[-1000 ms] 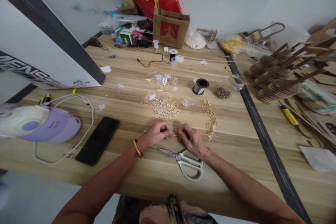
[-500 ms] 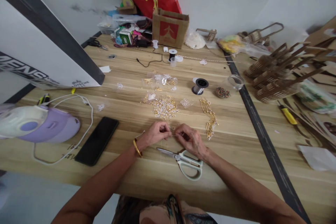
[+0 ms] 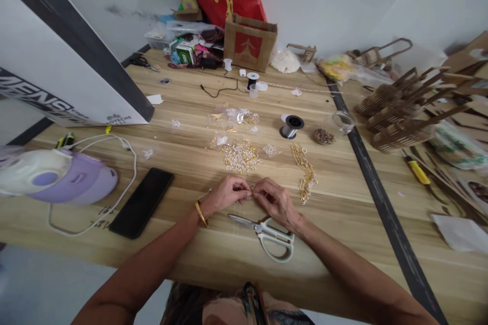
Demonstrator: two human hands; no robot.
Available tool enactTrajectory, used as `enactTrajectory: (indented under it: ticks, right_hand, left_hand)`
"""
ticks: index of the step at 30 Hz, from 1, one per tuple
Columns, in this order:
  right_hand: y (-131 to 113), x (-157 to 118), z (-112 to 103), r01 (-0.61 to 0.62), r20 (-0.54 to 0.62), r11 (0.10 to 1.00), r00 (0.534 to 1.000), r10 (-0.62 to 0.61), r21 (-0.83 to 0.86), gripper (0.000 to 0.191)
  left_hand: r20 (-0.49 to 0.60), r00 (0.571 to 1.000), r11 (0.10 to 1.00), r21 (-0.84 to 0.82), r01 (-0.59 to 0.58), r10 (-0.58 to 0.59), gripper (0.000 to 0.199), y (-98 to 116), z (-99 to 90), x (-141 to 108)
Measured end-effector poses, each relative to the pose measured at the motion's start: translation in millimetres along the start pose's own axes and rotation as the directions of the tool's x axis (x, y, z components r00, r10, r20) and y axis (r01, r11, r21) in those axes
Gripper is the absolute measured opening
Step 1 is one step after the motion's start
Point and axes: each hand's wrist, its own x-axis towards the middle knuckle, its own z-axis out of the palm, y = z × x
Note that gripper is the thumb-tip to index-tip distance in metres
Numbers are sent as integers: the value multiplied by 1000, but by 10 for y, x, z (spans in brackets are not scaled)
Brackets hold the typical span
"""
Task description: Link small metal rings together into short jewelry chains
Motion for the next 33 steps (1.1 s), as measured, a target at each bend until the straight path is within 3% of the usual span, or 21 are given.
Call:
enactTrajectory:
  ticks: [4, 8, 14, 20, 29, 33]
  right_hand:
    - [-14, -24, -19, 47, 8, 989, 999, -47, -142, 15]
    - [-23, -67, 0, 165, 131, 929, 983, -128, -331, 24]
    - [2, -75, 22, 189, 214, 873, 972, -100, -449, 25]
    - [-20, -35, 3, 125, 201, 912, 978, -48, -391, 20]
    - [-95, 32, 59, -7, 6, 998, 1000, 8, -62, 13]
    - [-69, -5, 124, -97, 43, 995, 994, 96, 26, 14]
  left_hand:
    - [-6, 1000, 1000, -5, -9, 9, 16, -31, 2, 8]
    - [1, 1000, 1000, -24, -19, 19, 17, -53, 0, 19]
    - [-1, 1000, 999, -34, -21, 21, 17, -69, -6, 13]
    - [7, 1000, 999, -46, -18, 18, 23, -95, -7, 28]
    - [16, 998, 992, -104, -66, 68, 33, -115, -25, 40]
    - [19, 996, 989, -123, -79, 82, 34, -123, -26, 42]
